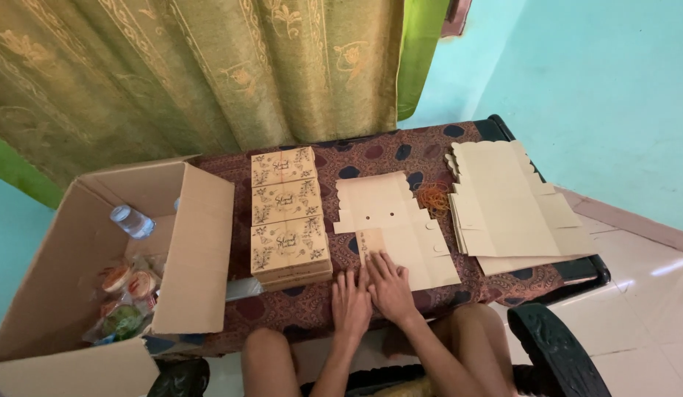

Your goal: Folding flat cardboard templates into small boxes on a table.

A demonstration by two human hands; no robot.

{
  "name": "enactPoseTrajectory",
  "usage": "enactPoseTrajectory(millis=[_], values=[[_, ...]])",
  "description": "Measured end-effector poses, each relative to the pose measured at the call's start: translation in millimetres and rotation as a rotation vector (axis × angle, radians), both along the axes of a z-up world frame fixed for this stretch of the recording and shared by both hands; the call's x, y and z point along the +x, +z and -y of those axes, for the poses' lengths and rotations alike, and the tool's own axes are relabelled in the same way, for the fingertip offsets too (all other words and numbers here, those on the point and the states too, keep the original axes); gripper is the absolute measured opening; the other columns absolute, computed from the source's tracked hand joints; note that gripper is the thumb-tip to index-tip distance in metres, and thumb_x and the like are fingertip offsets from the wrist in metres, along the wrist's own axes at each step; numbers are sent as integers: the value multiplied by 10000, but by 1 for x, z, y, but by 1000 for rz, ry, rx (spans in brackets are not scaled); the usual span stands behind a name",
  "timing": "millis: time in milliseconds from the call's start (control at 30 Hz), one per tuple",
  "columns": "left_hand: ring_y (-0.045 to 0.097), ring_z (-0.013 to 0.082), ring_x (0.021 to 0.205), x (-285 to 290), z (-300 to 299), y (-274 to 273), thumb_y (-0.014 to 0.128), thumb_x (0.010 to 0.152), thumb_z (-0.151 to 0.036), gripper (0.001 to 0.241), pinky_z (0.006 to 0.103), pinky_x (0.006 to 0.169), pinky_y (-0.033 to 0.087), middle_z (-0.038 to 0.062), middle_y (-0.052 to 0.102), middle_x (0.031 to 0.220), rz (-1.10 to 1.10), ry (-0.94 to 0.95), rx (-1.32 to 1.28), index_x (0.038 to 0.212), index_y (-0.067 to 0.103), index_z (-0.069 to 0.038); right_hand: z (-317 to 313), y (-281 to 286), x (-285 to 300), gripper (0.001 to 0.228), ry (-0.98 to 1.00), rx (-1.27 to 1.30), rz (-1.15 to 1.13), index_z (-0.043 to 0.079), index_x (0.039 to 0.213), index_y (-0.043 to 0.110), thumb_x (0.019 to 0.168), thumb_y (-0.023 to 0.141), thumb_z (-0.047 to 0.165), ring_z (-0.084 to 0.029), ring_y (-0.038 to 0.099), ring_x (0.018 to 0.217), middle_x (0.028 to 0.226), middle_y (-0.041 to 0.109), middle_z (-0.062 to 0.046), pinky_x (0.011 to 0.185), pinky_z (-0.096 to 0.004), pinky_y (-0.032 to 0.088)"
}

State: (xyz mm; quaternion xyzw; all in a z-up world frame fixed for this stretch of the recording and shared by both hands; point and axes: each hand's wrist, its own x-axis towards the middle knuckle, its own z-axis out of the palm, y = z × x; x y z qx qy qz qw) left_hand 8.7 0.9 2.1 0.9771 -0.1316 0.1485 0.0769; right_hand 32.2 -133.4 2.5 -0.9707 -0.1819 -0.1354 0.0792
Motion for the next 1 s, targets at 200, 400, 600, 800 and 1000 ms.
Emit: enactPoseTrajectory(millis=[200,400,600,800,1000], values=[[527,337,1031,11,8,5,587,955,-257,541,432,847,460,145,559,1238,65,17,3,1454,494,-71,3,5,1,622,27,50,-13,75,1564,401,966,468,231,-250,234,1559,1671,320,-90,933,-457,366],[443,354,1207,41,21,5,755,884,-308,732,433,941,406,147,468,1299,-330,75,-34,1480,408,-63,1,6,1,668,-54,11,-86,190,1535,449,872,526,188,-226,333,1508,1610,420,-29,939,-444,357],[477,342,1186,83,35,1,552,1012,-248,457,438,899,406,125,511,1273,-320,188,21,1424,502,-57,6,-4,5,641,-8,45,-46,130,1515,468,892,478,281,-224,303,1529,1634,396,-52,948,-420,317],[491,385,1186,98,25,32,541,979,-133,498,468,878,431,168,507,1315,-330,221,-20,1477,514,-119,2,-1,5,615,-49,62,-54,159,1507,485,899,500,244,-215,347,1493,1587,445,-30,940,-421,325],[470,399,1190,105,24,24,581,961,-161,565,466,876,428,164,474,1279,-322,214,-22,1511,454,-131,1,-1,6,589,-54,77,-12,157,1481,517,899,497,244,-223,367,1489,1576,463,-30,922,-419,335]])
